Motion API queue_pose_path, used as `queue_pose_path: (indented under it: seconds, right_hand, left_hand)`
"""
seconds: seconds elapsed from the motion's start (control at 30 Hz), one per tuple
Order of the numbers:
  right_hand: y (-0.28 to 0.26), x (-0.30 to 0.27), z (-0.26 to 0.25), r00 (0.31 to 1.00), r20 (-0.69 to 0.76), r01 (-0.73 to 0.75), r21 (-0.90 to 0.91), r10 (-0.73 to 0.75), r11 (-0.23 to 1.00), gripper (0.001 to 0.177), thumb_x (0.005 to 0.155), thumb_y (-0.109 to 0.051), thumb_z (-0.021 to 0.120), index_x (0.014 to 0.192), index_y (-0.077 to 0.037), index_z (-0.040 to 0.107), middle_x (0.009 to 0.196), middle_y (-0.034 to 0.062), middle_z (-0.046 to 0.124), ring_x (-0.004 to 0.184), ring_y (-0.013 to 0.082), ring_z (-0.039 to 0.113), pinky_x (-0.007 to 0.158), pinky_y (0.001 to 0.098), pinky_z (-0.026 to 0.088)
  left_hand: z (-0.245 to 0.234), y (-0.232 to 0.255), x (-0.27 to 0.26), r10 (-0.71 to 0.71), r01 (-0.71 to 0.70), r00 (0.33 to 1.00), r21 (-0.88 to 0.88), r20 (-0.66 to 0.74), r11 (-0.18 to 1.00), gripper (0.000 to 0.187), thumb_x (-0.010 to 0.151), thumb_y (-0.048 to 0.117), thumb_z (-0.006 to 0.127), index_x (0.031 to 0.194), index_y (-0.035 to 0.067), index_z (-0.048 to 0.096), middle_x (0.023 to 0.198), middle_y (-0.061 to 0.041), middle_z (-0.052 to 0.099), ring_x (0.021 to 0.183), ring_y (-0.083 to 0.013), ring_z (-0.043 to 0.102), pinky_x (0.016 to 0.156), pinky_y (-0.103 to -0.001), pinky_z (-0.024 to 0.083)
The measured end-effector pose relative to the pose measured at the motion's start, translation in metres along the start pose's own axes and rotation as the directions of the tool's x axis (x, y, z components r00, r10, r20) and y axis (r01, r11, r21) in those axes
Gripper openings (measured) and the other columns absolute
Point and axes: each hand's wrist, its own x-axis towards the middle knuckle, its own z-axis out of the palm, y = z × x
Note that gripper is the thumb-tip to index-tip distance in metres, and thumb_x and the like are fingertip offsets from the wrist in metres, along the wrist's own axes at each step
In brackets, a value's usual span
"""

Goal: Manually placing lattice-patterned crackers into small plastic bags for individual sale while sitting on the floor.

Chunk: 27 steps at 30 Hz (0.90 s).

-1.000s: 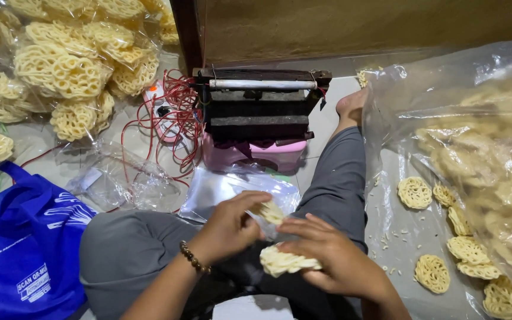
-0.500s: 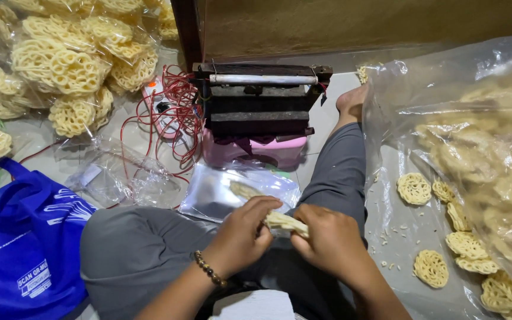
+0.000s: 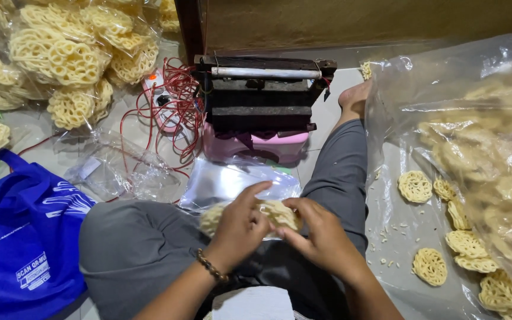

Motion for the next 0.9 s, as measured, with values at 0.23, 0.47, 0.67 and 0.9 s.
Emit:
queue_pose_path:
  seconds: [0.23, 0.47, 0.67, 0.9]
  right_hand:
    - [0.015, -0.002, 0.004, 0.999, 0.024, -0.033, 0.177, 0.029, 0.984, 0.063, 0.072, -0.002, 0.071, 0.134, -0.009, 0.060, 0.103, 0.0099, 0.079, 0.074, 0.0191, 0.075, 0.060, 0.0291, 0.057]
    - [0.069, -0.011, 0.007, 0.978, -0.012, -0.119, 0.783, 0.206, 0.610, 0.067, 0.080, 0.005, 0.075, 0.137, -0.003, 0.040, 0.109, 0.0166, 0.065, 0.087, 0.0210, 0.067, 0.073, 0.0300, 0.058]
    - [0.068, -0.015, 0.016, 0.947, 0.313, -0.183, 0.720, -0.078, 0.670, 0.047, 0.088, -0.017, 0.069, 0.129, 0.002, 0.058, 0.110, 0.0165, 0.069, 0.089, 0.0218, 0.069, 0.075, 0.0300, 0.060]
    - [0.032, -0.014, 0.019, 0.993, 0.003, 0.117, 0.262, -0.122, 0.958, 0.020, 0.077, -0.001, 0.071, 0.094, -0.008, 0.081, 0.095, 0.0032, 0.083, 0.089, 0.0170, 0.078, 0.113, 0.0462, 0.046]
  left_hand:
    - [-0.013, -0.006, -0.002, 0.042, -0.048, 0.999, -0.416, -0.025, 0.908, 0.064, 0.081, -0.014, 0.057, 0.143, 0.001, 0.045, 0.159, -0.012, 0.045, 0.062, -0.0038, 0.065, 0.048, -0.013, 0.049]
    - [-0.045, -0.036, -0.026, -0.392, 0.328, 0.829, 0.221, 0.399, 0.918, 0.077, 0.073, 0.024, 0.084, 0.142, 0.007, 0.053, 0.119, -0.017, 0.072, 0.098, -0.0320, 0.069, 0.083, -0.043, 0.057]
    - [-0.022, -0.069, -0.051, -0.307, 0.457, 0.740, -0.112, 0.599, 0.883, 0.089, 0.064, 0.042, 0.086, 0.136, 0.002, 0.053, 0.115, -0.012, 0.075, 0.095, -0.0199, 0.075, 0.084, -0.030, 0.063]
    - [-0.004, -0.080, -0.042, -0.393, 0.556, 0.772, -0.232, 0.500, 0.798, 0.062, 0.079, 0.035, 0.077, 0.129, 0.000, 0.063, 0.093, -0.011, 0.079, 0.064, -0.0144, 0.074, 0.056, -0.021, 0.062]
